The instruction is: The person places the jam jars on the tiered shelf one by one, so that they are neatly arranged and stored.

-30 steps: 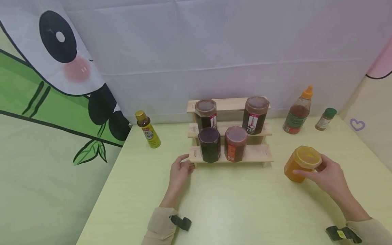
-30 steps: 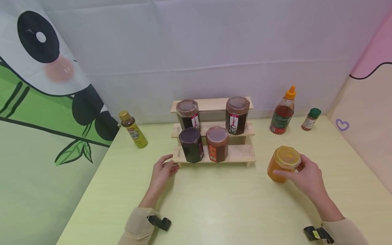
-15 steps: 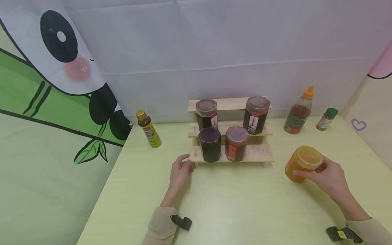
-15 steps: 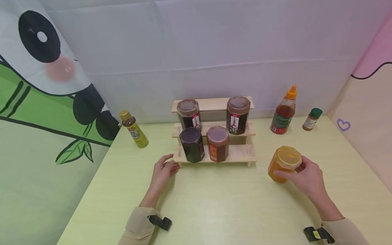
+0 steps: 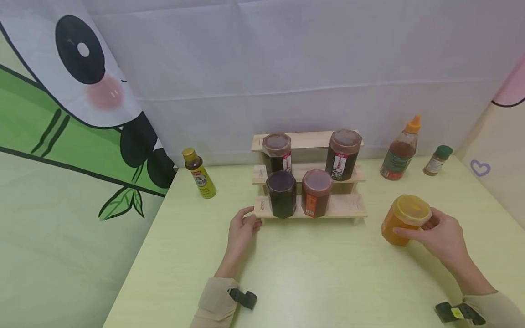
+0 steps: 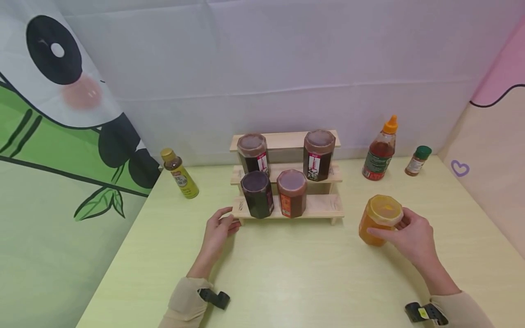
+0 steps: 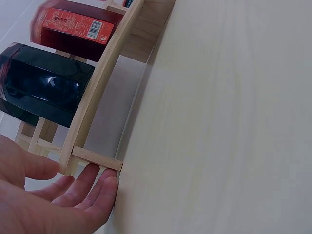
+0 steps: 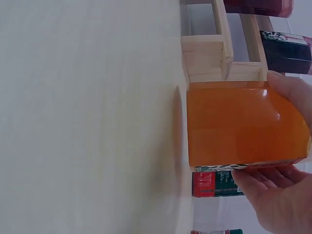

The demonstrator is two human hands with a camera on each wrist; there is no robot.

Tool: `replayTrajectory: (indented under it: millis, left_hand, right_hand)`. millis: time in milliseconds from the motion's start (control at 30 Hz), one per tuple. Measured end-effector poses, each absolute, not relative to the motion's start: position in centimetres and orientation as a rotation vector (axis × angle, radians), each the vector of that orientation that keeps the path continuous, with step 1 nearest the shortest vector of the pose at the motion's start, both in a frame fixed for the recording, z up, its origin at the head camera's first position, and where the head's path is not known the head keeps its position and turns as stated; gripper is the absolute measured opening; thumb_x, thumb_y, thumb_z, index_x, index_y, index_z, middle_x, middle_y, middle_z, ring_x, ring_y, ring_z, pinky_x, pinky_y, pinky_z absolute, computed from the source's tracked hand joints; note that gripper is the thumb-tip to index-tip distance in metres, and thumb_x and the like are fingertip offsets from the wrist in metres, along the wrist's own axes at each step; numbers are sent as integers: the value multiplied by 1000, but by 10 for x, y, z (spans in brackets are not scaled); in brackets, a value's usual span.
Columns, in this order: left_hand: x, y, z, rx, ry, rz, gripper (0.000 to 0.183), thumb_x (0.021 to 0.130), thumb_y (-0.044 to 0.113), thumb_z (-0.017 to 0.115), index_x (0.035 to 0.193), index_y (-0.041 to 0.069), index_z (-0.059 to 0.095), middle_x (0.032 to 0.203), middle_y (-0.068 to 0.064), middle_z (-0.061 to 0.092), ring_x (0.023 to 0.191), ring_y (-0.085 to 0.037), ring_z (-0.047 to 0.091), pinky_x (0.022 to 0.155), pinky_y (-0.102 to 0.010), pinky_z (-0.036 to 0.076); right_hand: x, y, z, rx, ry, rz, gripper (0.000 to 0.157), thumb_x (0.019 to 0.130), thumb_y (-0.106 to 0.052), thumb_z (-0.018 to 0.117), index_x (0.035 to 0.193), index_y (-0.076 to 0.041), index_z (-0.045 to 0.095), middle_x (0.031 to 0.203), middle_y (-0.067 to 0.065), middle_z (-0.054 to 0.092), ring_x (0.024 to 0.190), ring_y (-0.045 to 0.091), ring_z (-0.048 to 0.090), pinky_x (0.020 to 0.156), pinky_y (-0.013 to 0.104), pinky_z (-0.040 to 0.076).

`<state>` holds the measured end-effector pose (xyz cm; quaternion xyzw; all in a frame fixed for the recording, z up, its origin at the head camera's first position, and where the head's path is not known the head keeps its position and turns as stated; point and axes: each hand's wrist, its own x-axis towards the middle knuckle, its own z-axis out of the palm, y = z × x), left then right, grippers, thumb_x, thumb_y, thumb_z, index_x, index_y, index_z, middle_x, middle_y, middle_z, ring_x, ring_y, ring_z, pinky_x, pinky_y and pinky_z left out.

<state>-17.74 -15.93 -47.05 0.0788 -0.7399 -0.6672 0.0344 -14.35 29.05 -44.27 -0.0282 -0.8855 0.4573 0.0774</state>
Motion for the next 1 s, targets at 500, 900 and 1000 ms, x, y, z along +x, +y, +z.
replayTrajectory:
  millis: [500,900,1000]
  left_hand:
    - [-177,-159,-469,256,-2261,-2066,31,99,5,48,129,-5,51,102,-26,65,93,-38,64,81,-42,54]
    - [-176,-160,-470,189,-2247,-2057,30,98,4,48,126,-6,51,98,-25,67,88,-33,66,77,-37,56]
    - [-176,-160,-469,201,-2256,-2074,31,99,6,48,128,-4,51,101,-25,66,92,-36,65,80,-41,55]
  right_hand:
    - [-150,274,-417,-11,-2536,1455,71,69,-20,88,124,8,53,98,-20,59,87,-12,56,71,10,49]
    - [-158,246,-400,63,-2464,1551,67,70,-15,87,126,5,54,102,-15,62,92,-6,59,76,14,50]
    - [-162,237,-398,70,-2463,1548,66,70,-17,87,125,3,55,104,-11,63,93,-4,60,77,15,50]
